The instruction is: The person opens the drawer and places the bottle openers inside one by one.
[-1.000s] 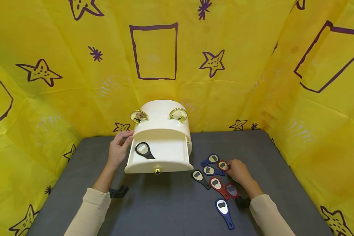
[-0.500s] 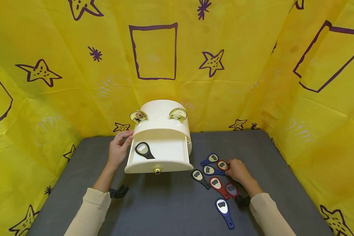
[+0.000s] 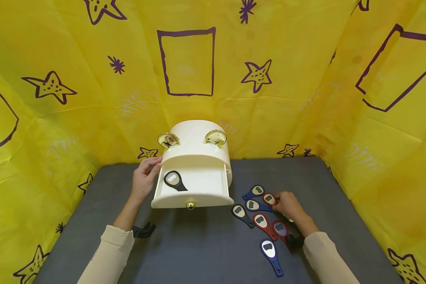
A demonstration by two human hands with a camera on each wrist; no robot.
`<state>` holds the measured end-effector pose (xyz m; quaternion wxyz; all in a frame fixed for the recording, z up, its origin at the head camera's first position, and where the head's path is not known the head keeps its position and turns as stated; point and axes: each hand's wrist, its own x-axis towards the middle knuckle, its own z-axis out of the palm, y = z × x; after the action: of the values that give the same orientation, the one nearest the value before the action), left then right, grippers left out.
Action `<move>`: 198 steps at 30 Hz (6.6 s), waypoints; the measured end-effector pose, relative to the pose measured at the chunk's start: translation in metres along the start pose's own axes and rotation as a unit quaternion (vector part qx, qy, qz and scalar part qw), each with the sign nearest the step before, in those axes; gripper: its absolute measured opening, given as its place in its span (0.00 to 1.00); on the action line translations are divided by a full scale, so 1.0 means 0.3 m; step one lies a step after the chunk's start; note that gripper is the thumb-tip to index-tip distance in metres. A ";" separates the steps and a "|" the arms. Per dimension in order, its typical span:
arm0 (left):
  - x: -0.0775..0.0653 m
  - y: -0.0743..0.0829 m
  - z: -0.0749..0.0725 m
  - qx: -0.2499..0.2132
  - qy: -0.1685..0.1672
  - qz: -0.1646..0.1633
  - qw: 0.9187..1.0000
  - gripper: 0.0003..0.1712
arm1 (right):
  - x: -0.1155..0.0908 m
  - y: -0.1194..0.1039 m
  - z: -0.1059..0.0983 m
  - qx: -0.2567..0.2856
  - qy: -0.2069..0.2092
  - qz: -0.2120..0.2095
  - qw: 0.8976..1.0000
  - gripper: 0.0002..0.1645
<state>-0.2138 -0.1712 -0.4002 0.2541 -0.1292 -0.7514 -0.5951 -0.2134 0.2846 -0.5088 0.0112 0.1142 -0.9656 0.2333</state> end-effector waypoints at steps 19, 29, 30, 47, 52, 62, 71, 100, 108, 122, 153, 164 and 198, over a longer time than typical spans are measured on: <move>-0.001 -0.005 0.006 -0.002 0.008 0.011 1.000 0.12 | 0.020 -0.030 -0.090 0.086 0.057 0.044 0.994 0.21; 0.001 -0.008 0.003 -0.006 0.000 0.007 1.000 0.12 | 0.037 -0.128 -0.182 0.096 0.062 0.029 0.993 0.21; 0.001 -0.007 0.003 -0.007 0.000 0.005 1.000 0.12 | 0.039 -0.139 -0.193 0.100 0.066 0.028 0.992 0.21; 0.001 -0.005 0.003 -0.012 0.003 0.015 1.000 0.12 | 0.064 -0.370 -0.364 0.124 0.111 -0.039 0.985 0.20; -0.001 -0.006 0.002 -0.007 0.002 0.018 1.000 0.12 | 0.070 -0.440 -0.393 0.132 0.115 -0.061 0.983 0.21; 0.000 -0.002 0.004 -0.007 0.003 0.017 1.000 0.12 | 0.083 -0.575 -0.429 0.156 0.099 -0.101 0.978 0.23; -0.002 -0.005 0.005 -0.006 0.010 0.018 1.000 0.11 | 0.100 -0.691 -0.428 0.182 0.066 -0.156 0.969 0.21; -0.004 -0.006 0.010 -0.008 0.013 0.020 1.000 0.11 | 0.220 -0.861 -0.163 0.095 -0.071 -0.192 0.974 0.15; -0.004 -0.012 0.011 -0.006 0.015 0.020 1.000 0.12 | 0.226 -0.879 -0.145 0.073 -0.064 -0.140 0.985 0.18; -0.004 -0.009 0.009 -0.004 0.015 0.015 1.000 0.12 | 0.208 -0.836 -0.216 0.145 -0.060 -0.165 0.974 0.18; 0.002 -0.134 0.003 -0.047 0.018 0.049 0.997 0.11 | 0.118 -0.620 -0.366 0.183 -0.015 -0.142 0.973 0.15; 0.006 -0.118 0.014 -0.015 0.022 0.006 1.000 0.12 | 0.084 -0.454 -0.340 0.177 -0.027 -0.078 0.981 0.18; -0.006 -0.016 0.009 -0.011 0.019 0.011 1.000 0.12 | 0.026 -0.079 -0.061 0.073 -0.094 -0.023 0.993 0.16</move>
<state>-0.2153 -0.1696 -0.4056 0.2733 -0.1293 -0.7388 -0.6023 -0.2163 0.2707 -0.4812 -0.0828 0.1581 -0.9400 0.2909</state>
